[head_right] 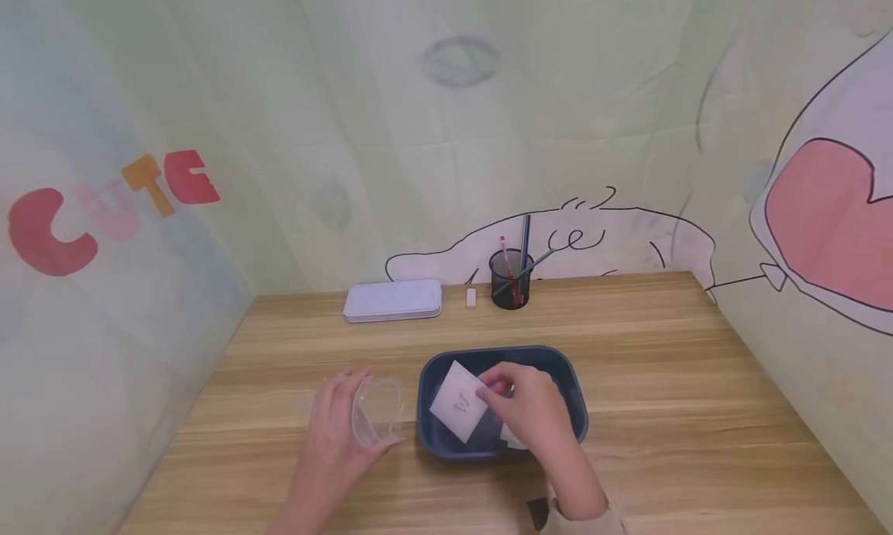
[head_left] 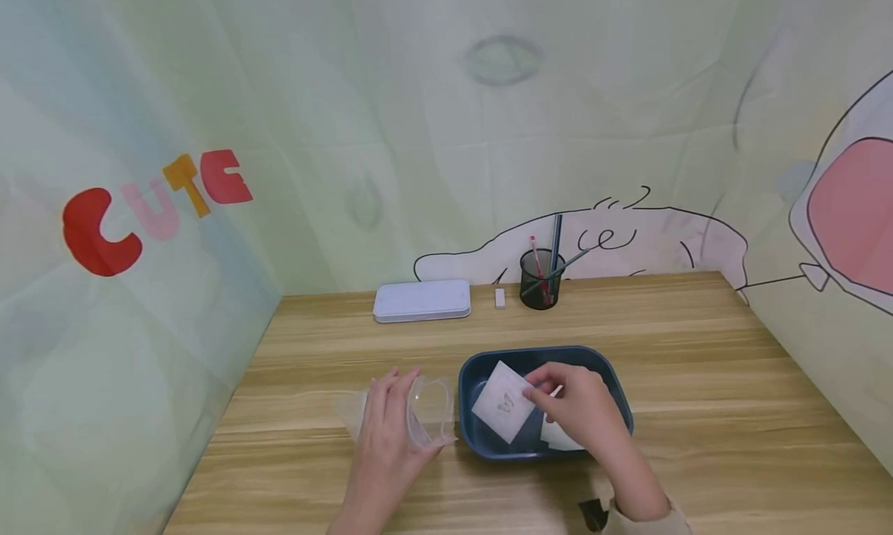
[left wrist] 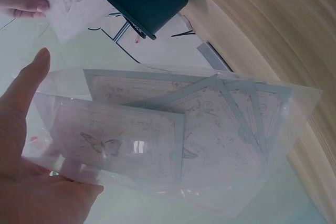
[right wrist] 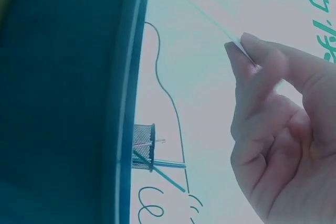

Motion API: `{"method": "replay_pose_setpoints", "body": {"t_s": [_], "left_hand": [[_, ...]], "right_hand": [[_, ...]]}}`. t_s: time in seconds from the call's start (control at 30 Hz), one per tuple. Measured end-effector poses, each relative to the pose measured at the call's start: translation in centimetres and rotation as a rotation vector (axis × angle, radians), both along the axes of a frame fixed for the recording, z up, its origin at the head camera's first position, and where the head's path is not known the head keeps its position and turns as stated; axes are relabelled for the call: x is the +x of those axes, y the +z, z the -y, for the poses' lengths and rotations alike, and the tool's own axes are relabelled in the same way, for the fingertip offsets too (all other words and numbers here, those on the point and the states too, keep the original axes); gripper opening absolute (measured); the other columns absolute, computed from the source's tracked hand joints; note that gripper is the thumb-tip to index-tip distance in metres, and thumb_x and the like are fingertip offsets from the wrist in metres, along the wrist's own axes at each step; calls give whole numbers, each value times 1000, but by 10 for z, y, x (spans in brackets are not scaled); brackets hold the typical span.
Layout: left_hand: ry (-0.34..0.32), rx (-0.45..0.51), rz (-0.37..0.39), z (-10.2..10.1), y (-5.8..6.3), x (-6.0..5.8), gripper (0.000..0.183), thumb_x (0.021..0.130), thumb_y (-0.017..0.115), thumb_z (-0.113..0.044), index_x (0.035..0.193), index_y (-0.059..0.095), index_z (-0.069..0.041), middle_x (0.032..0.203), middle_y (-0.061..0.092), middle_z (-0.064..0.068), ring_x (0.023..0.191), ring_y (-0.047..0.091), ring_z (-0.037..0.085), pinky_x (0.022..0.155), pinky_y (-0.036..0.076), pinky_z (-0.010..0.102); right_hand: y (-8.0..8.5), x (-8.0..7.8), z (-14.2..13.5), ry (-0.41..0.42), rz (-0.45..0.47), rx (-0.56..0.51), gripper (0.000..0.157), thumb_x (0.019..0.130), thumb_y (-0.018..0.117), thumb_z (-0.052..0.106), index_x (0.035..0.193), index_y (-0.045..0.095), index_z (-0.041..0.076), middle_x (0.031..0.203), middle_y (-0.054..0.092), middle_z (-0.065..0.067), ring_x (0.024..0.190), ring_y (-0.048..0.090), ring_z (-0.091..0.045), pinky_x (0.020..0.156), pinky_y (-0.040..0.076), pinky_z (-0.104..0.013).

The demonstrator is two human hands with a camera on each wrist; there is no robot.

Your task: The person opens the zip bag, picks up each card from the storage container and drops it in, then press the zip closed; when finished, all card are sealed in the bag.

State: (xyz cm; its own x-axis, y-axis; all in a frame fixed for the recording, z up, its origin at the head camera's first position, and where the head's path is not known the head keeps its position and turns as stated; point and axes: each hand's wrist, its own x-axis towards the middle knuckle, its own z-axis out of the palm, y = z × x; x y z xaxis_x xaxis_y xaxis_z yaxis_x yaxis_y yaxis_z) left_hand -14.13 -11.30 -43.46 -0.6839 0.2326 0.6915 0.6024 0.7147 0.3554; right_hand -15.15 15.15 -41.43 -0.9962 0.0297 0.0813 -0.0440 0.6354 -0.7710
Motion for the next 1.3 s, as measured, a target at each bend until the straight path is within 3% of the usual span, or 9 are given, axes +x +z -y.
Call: {"method": "replay_pose_setpoints", "body": {"t_s": [0.2,0.47,0.73,0.97,1.3], "left_hand": [[6,0,7,0,1,0,95,52,92,-23,134,48,-3,116,50,13,122,45,33,114,27,42],[-3,15,-5,0,1,-2,94,51,92,-23,132,49,-2,117,50,14,121,46,35,114,25,43],[-8,20,-5,-1,0,-2,97,49,93,-23,132,49,-2,117,50,14,120,46,36,114,27,44],[-6,25,-5,-2,1,-2,97,47,94,-21,131,50,-1,116,50,15,120,47,36,113,28,46],[-15,31,-3,-2,1,-2,98,47,94,-19,133,49,-2,116,49,14,121,46,36,113,29,45]], "right_hand": [[5,6,2,-13,-73,-15,8,82,77,20,86,72,22,69,60,9,56,49,-14,45,43,-26],[13,13,7,-54,-95,-208,10,83,77,18,89,69,16,71,64,4,47,53,-19,41,45,-28],[19,19,8,-74,-133,-382,16,82,77,26,89,68,14,74,65,-3,46,51,-22,41,45,-28],[25,24,11,-29,-80,-584,22,83,76,22,92,65,6,77,64,-15,45,46,-20,40,41,-25],[22,27,22,51,-93,-617,21,83,76,21,90,64,6,70,59,-12,44,43,-16,37,37,-23]]}}
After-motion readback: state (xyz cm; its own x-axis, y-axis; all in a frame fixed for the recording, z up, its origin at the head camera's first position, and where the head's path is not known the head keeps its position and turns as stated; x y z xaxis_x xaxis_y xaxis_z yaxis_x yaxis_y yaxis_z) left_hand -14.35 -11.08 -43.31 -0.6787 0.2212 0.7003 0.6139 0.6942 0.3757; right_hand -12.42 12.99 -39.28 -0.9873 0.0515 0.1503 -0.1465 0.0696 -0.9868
